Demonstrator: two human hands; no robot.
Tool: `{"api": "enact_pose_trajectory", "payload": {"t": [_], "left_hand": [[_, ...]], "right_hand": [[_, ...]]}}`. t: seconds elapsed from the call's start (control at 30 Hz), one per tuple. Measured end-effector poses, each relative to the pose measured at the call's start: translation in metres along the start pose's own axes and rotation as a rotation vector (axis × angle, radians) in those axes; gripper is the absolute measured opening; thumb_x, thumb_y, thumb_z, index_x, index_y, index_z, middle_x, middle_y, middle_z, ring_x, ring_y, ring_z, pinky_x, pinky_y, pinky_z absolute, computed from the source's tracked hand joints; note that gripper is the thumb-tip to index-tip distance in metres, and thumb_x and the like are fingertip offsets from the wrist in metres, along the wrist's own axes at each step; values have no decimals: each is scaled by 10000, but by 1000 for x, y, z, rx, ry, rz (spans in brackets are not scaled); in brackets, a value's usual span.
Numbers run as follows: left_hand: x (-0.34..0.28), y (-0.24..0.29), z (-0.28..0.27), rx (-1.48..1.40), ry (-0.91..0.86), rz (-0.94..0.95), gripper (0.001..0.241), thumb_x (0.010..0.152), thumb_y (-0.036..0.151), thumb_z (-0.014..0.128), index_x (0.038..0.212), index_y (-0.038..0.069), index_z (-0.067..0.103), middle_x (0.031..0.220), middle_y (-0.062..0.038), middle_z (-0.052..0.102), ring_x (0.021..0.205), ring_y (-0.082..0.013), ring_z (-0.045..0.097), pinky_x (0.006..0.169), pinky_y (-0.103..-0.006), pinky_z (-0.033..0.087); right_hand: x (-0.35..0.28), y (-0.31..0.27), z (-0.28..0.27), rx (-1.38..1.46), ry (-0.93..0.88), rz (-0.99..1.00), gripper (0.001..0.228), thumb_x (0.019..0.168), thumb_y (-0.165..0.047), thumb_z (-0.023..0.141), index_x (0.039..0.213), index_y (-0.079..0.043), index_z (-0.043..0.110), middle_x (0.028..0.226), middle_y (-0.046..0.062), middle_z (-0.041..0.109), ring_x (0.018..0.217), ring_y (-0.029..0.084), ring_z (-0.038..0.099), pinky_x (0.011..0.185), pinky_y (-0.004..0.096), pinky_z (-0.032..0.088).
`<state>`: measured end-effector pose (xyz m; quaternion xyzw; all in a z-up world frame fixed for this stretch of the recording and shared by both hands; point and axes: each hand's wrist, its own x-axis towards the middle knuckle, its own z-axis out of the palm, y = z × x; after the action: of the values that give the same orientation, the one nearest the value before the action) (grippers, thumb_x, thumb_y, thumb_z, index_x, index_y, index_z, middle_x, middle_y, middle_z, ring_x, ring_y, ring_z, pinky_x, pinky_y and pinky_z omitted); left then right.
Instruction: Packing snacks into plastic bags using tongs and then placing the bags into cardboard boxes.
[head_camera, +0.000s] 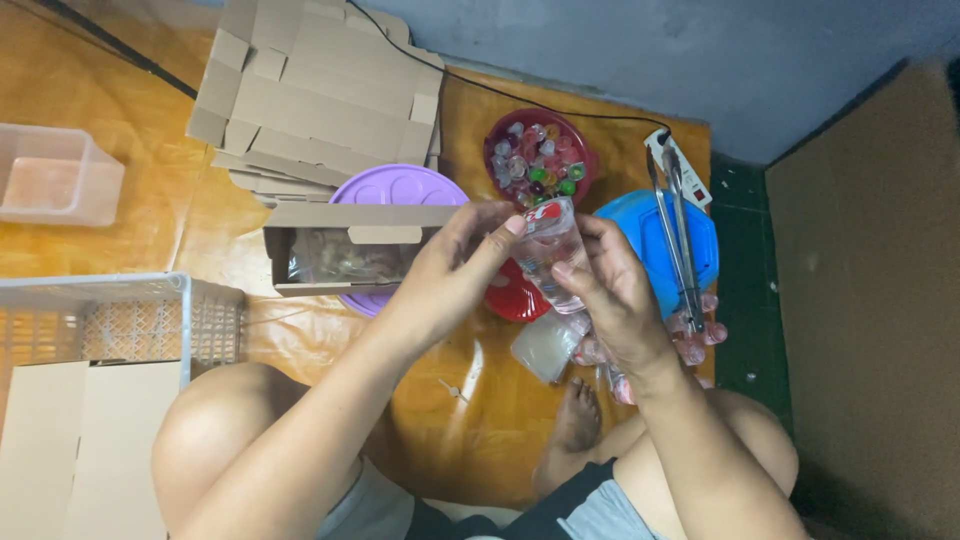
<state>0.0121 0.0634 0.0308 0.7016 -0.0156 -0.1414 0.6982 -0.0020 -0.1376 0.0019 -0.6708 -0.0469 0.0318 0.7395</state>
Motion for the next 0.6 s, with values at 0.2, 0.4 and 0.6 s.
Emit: {"api": "enact_pose_trajectory", "payload": {"t": [0.2, 0.4, 0.6], "left_hand": [[3, -12, 5, -22, -25, 27, 652, 932, 402, 629, 1388, -60, 566, 1219, -351, 652, 1078, -429, 731, 807, -444, 654], [7, -17, 12, 57, 34, -16, 630, 880, 408, 645, 1365, 8, 608, 1167, -247, 717, 876, -302, 787, 763, -447, 658], [2, -10, 16, 105, 32, 10, 625, 869, 387, 648, 1358, 0, 611, 1209, -308, 690, 1097, -482, 710, 875, -573, 595]], "right_hand": [[-3, -8, 4, -132, -54, -38, 645, 861, -184, 756, 1403, 29, 479, 1181, 226, 663, 1146, 277, 648, 994, 442, 540], [-4, -8, 5, -157, -61, -43, 651, 853, -175, 768, 1409, 16, 490, 1178, 226, 685, 1136, 270, 662, 967, 438, 559], [-2, -4, -1, -204, -74, -67, 667, 848, -181, 779, 1406, 38, 485, 1193, 253, 685, 1150, 298, 667, 983, 452, 547]]}}
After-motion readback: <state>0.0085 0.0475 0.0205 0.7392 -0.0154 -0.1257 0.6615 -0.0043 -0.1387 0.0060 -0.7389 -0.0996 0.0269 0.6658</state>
